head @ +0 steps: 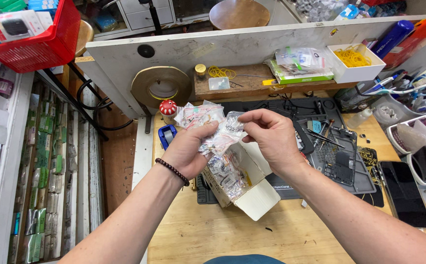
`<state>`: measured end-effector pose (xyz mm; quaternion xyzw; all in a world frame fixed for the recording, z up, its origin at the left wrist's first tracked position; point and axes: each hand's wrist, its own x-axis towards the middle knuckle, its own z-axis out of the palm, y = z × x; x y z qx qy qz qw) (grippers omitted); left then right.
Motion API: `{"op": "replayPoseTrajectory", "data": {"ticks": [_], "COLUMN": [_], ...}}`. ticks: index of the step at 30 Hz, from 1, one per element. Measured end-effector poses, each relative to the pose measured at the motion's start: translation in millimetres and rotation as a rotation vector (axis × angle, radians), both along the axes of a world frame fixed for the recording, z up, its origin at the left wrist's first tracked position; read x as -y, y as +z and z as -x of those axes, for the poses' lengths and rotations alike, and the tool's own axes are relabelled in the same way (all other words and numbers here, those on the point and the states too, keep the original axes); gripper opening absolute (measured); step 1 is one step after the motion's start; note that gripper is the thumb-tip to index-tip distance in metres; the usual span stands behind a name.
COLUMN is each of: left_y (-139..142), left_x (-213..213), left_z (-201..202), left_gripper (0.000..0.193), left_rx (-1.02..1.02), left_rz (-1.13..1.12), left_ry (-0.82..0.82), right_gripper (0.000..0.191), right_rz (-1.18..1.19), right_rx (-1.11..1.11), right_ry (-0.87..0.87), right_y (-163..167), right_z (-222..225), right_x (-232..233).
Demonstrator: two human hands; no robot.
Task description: The person takes small clear plastic bags of parts out of a cardboard box on the workbench and places them in a pile on the bench, handling the bags one at a time and occasionally setting bags back into the box.
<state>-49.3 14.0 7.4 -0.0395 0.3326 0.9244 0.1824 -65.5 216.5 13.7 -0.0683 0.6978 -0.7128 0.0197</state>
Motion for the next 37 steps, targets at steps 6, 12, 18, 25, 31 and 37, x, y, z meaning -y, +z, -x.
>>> {"op": "replayPoseTrajectory", "data": {"ticks": [6, 12, 18, 25, 31, 37], "left_y": [3, -3, -9, -4, -7, -20], "left_x": [-1, -3, -2, 6, 9, 15], "left_z": [-3, -5, 0, 2, 3, 6], "left_gripper": [0.033, 0.033, 0.033, 0.032, 0.034, 0.032], "left_rx": [0.015, -0.012, -0.147, -0.206, -0.165, -0.160], "left_rz": [0.043, 0.056, 0.211, 0.405, 0.227, 0.134], "left_ry": [0.020, 0.023, 0.138, 0.108, 0.102, 0.107], "right_gripper": [0.015, 0.016, 0.016, 0.027, 0.017, 0.012], "right_rz": [-0.088, -0.291, -0.335, -0.165, -0.068, 0.270], "right_rx": [-0.064, -0.274, -0.355, -0.070, 0.121, 0.446], "right_ry": [-0.053, -0.169, -0.122, 0.020, 0.148, 0.132], "right_y": [4, 7, 6, 4, 0, 17], "right_z": [-6, -16, -24, -5, 13, 22], "right_x": [2, 7, 7, 1, -6, 12]}}
